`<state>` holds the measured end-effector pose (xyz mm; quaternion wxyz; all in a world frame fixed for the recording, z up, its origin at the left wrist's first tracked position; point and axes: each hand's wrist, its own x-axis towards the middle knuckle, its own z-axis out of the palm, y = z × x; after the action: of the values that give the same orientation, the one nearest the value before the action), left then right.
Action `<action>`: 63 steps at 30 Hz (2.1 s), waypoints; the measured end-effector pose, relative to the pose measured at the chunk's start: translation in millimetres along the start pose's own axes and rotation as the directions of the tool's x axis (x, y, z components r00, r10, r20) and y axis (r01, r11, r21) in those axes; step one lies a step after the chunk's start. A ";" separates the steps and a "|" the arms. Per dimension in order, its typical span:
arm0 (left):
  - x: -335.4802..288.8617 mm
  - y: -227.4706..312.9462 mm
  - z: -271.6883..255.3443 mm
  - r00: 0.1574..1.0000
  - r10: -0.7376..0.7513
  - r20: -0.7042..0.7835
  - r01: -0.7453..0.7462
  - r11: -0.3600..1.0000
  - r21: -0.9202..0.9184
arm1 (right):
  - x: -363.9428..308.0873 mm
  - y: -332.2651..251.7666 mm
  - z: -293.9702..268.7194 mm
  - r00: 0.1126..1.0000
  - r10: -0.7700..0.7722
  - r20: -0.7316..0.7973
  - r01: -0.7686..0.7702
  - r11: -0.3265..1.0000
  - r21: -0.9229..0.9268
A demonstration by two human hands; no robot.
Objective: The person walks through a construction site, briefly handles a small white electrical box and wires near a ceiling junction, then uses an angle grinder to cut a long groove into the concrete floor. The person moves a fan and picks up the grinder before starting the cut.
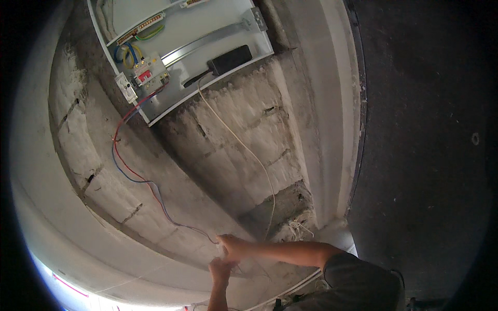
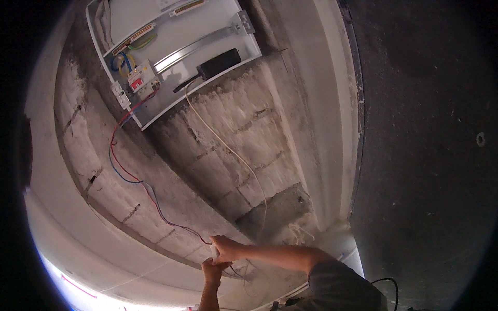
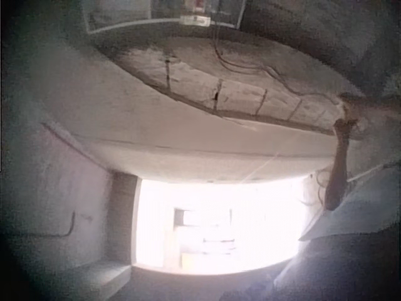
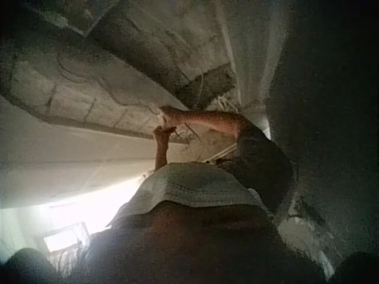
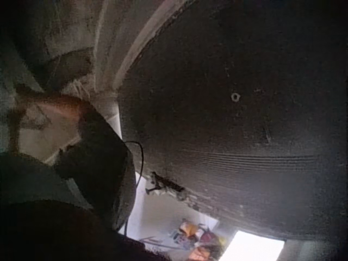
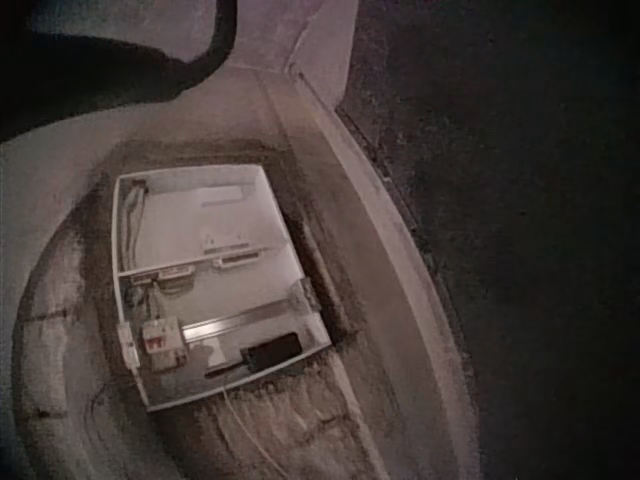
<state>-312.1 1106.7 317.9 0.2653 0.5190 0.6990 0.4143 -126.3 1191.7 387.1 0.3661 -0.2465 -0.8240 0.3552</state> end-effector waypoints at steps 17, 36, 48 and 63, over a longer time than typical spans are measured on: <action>12.9 269.5 -165.8 0.760 0.627 0.173 -0.636 0.772 -0.003 | -0.5 -35.8 -1.1 0.934 0.337 0.120 -0.346 0.937 0.056; 241.0 676.2 8.9 0.610 0.753 0.248 -0.673 0.326 0.664 | -21.8 -10.4 -5.6 0.984 0.100 0.149 -0.133 0.965 0.224; 231.6 653.7 24.0 0.463 0.881 0.095 -0.734 0.321 0.598 | -26.2 0.1 -32.5 0.967 0.093 0.238 -0.150 0.960 0.237; 242.3 654.0 13.0 0.600 0.759 0.252 -0.798 0.593 0.110 | -18.4 4.9 -17.9 0.977 0.041 0.211 -0.096 0.962 0.256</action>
<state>-48.5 1416.9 884.4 0.0615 0.8326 0.4134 0.3633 -100.5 1189.8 384.0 0.2970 -0.1861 -0.7932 0.4980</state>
